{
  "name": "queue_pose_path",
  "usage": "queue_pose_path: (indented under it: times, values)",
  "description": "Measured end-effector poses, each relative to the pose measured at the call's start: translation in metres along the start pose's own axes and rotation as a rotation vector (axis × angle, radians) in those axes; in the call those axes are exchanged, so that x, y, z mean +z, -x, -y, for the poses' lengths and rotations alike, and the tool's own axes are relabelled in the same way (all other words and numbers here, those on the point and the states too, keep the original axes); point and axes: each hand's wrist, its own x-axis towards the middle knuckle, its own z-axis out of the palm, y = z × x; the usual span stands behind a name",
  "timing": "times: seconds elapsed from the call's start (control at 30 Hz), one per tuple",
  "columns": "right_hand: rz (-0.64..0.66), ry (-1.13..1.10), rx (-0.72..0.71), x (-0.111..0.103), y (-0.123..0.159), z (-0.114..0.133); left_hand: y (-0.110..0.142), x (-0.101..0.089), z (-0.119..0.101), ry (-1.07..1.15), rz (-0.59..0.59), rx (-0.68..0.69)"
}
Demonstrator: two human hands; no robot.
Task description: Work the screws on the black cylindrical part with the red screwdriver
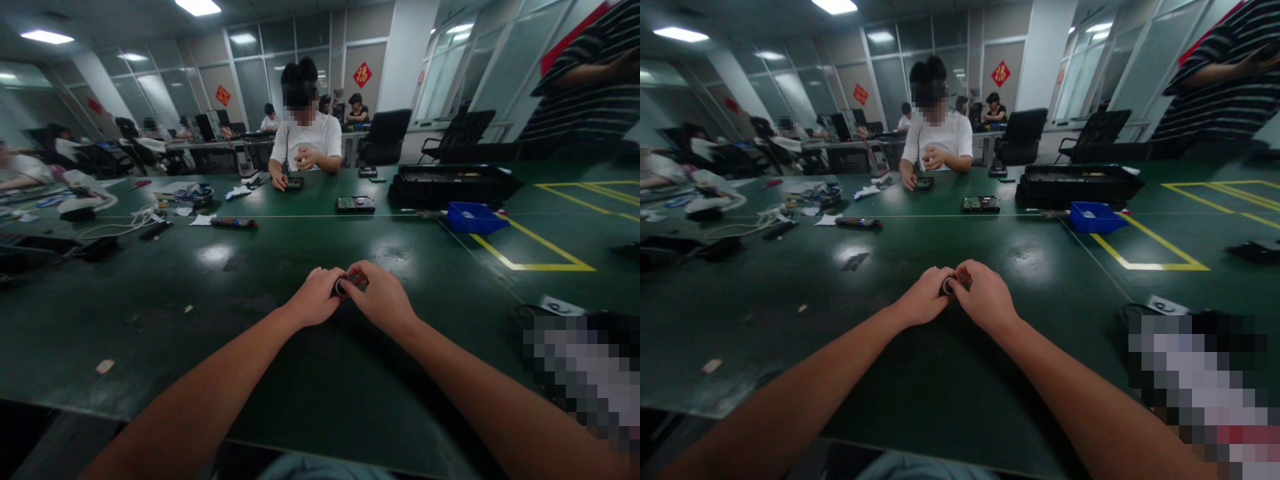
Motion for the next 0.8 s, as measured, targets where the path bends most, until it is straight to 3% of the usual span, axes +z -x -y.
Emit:
queue_pose_path:
  times: [0.13, 0.5, 0.7, 0.8]
  values:
    - [-0.015, -0.038, 0.013, -0.006, 0.001, 0.002, 0.000, -0.002, -0.001, 0.037, -0.013, -0.030]
    - [-0.205, -0.136, -0.028, -0.028, 0.005, 0.006, -0.002, -0.001, 0.006, 0.187, -0.125, -0.145]
    - [-0.312, -0.490, 0.016, -0.021, 0.010, 0.002, -0.002, -0.003, 0.006, 0.214, -0.126, -0.185]
    - [-0.298, -0.524, 0.027, -0.016, 0.009, -0.001, -0.001, -0.003, 0.006, 0.223, -0.116, -0.194]
